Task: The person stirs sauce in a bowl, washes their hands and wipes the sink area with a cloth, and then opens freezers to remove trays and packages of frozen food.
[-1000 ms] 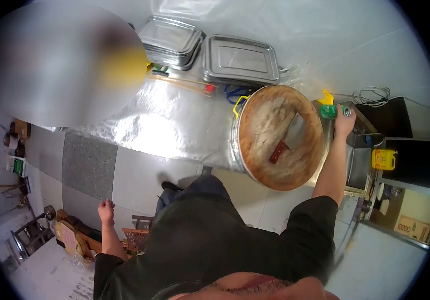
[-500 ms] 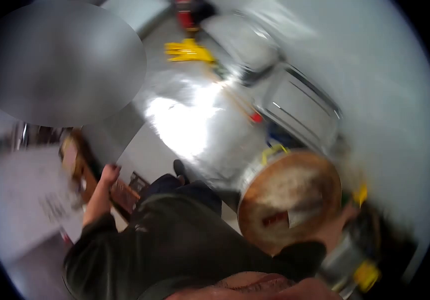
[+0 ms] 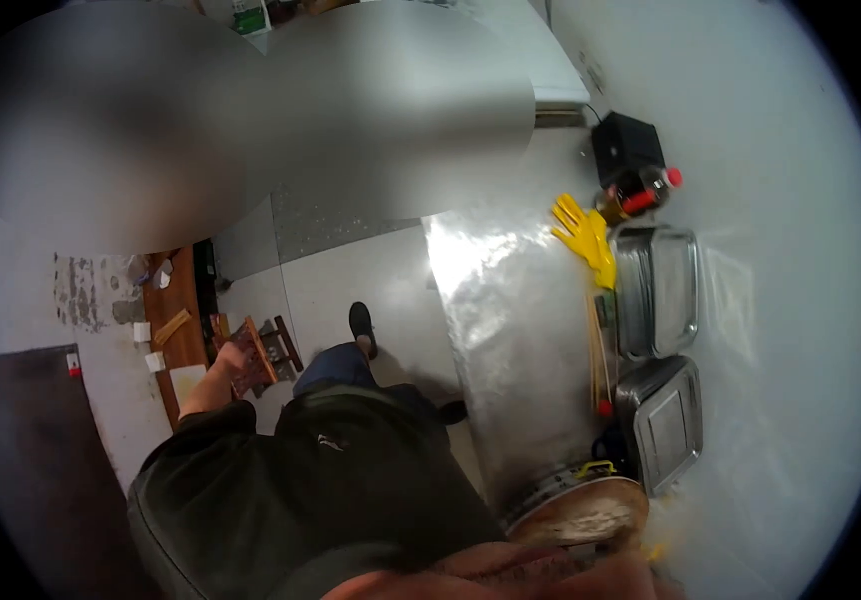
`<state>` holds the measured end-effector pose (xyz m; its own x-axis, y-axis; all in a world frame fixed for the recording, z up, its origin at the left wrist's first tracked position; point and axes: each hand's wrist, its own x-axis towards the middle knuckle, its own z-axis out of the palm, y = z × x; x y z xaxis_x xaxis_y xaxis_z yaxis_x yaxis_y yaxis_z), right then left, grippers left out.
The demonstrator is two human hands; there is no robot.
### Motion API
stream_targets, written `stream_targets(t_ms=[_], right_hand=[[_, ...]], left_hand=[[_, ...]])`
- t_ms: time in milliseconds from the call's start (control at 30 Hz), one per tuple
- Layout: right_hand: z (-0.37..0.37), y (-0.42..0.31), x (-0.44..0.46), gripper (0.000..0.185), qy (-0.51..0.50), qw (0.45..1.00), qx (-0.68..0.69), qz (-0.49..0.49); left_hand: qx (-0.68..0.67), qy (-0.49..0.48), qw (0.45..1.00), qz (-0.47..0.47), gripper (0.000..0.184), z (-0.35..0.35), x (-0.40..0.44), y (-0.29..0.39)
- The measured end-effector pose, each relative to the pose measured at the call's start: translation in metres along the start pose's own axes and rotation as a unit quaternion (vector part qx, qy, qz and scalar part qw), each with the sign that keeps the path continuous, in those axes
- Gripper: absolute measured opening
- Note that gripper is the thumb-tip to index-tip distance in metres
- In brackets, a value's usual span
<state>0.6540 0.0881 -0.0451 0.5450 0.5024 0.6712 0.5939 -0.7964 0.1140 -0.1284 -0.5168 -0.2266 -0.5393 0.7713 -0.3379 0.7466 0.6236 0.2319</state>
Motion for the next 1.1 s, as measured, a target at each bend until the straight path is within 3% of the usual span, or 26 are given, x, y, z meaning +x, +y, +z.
stream_targets(t_ms=[33,100,167,233,267,300,333,367,400,433,467,567,600,667,733,800,867,900,933,967,1000,1033,1100], right_hand=[[-0.033,-0.018,-0.026,0.072,-0.006,0.999,0.009,-0.039],[-0.091,-0.062,-0.074,0.071,-0.021,0.994,0.026,-0.108],[-0.133,-0.121,-0.112,0.07,-0.02,0.981,0.055,-0.185],[-0.197,-0.193,-0.159,0.069,-0.039,0.955,0.108,-0.272],[-0.286,-0.244,-0.194,0.068,-0.142,0.937,0.177,-0.264],[-0.314,-0.279,-0.222,0.07,-0.078,0.9,0.24,-0.356],[-0.334,-0.317,-0.248,0.072,-0.138,0.861,0.32,-0.37],[-0.338,-0.358,-0.277,0.073,-0.104,0.824,0.383,-0.405],[-0.36,-0.395,-0.3,0.072,-0.137,0.78,0.433,-0.431],[-0.391,-0.424,-0.328,0.072,-0.171,0.73,0.481,-0.455],[-0.419,-0.453,-0.356,0.072,-0.203,0.67,0.533,-0.474],[-0.481,-0.522,-0.432,0.072,-0.431,0.549,0.557,-0.451],[-0.48,-0.544,-0.462,0.071,-0.409,0.567,0.551,-0.456],[-0.484,-0.583,-0.51,0.069,-0.479,0.574,0.536,-0.393],[-0.472,-0.611,-0.547,0.065,-0.588,0.532,0.55,-0.261],[-0.489,-0.625,-0.551,0.062,-0.777,0.436,0.45,-0.06],[-0.484,-0.633,-0.561,0.062,-0.825,0.328,0.459,0.03],[-0.487,-0.639,-0.565,0.061,-0.836,0.29,0.461,0.072],[-0.506,-0.643,-0.565,0.062,-0.831,0.283,0.467,0.109],[-0.527,-0.651,-0.562,0.062,-0.824,0.301,0.458,0.144],[-0.547,-0.658,-0.559,0.063,-0.814,0.32,0.448,0.186],[-0.557,-0.663,-0.559,0.069,-0.802,0.359,0.437,0.19],[-0.561,-0.669,-0.563,0.073,-0.786,0.446,0.386,0.187]], left_hand=[[0.046,0.039,0.997,0.045,0.048,0.007,0.001,-0.03],[0.106,-0.051,0.993,0.015,0.045,-0.008,0.02,-0.092],[0.119,-0.301,0.936,-0.14,0.04,-0.085,0.063,-0.074],[-0.11,-0.165,0.914,-0.353,0.038,-0.101,0.105,-0.11],[-0.179,-0.091,0.911,-0.361,0.038,-0.079,0.132,-0.151],[-0.1,-0.061,0.968,-0.223,0.041,-0.109,0.156,-0.155],[-0.232,0.0,0.924,-0.304,0.041,-0.136,0.19,-0.149],[-0.255,0.06,0.906,-0.332,0.04,-0.154,0.223,-0.146],[-0.301,0.113,0.888,-0.328,0.041,-0.136,0.262,-0.171],[-0.325,0.078,0.879,-0.339,0.04,-0.239,0.279,-0.104],[-0.328,0.101,0.885,-0.313,0.039,-0.248,0.309,-0.105],[-0.278,0.181,0.91,-0.248,0.035,-0.304,0.367,-0.1],[-0.254,0.176,0.92,-0.242,0.034,-0.315,0.38,-0.112],[-0.204,0.166,0.937,-0.231,0.034,-0.344,0.408,-0.139],[-0.163,0.166,0.924,-0.304,0.033,-0.362,0.41,-0.176],[-0.147,0.178,0.912,-0.338,0.034,-0.366,0.4,-0.218],[-0.114,0.118,0.904,-0.395,0.038,-0.373,0.386,-0.246],[-0.129,0.147,0.891,-0.41,0.037,-0.351,0.375,-0.271],[-0.046,0.046,0.928,-0.366,0.037,-0.298,0.357,-0.33],[-0.046,-0.024,0.931,-0.362,0.041,-0.33,0.358,-0.307],[0.096,-0.072,0.96,-0.253,0.039,-0.294,0.346,-0.336],[-0.146,-0.031,0.859,-0.489,0.039,-0.286,0.353,-0.332],[0.011,-0.14,0.943,-0.302,0.042,-0.252,0.356,-0.361]])
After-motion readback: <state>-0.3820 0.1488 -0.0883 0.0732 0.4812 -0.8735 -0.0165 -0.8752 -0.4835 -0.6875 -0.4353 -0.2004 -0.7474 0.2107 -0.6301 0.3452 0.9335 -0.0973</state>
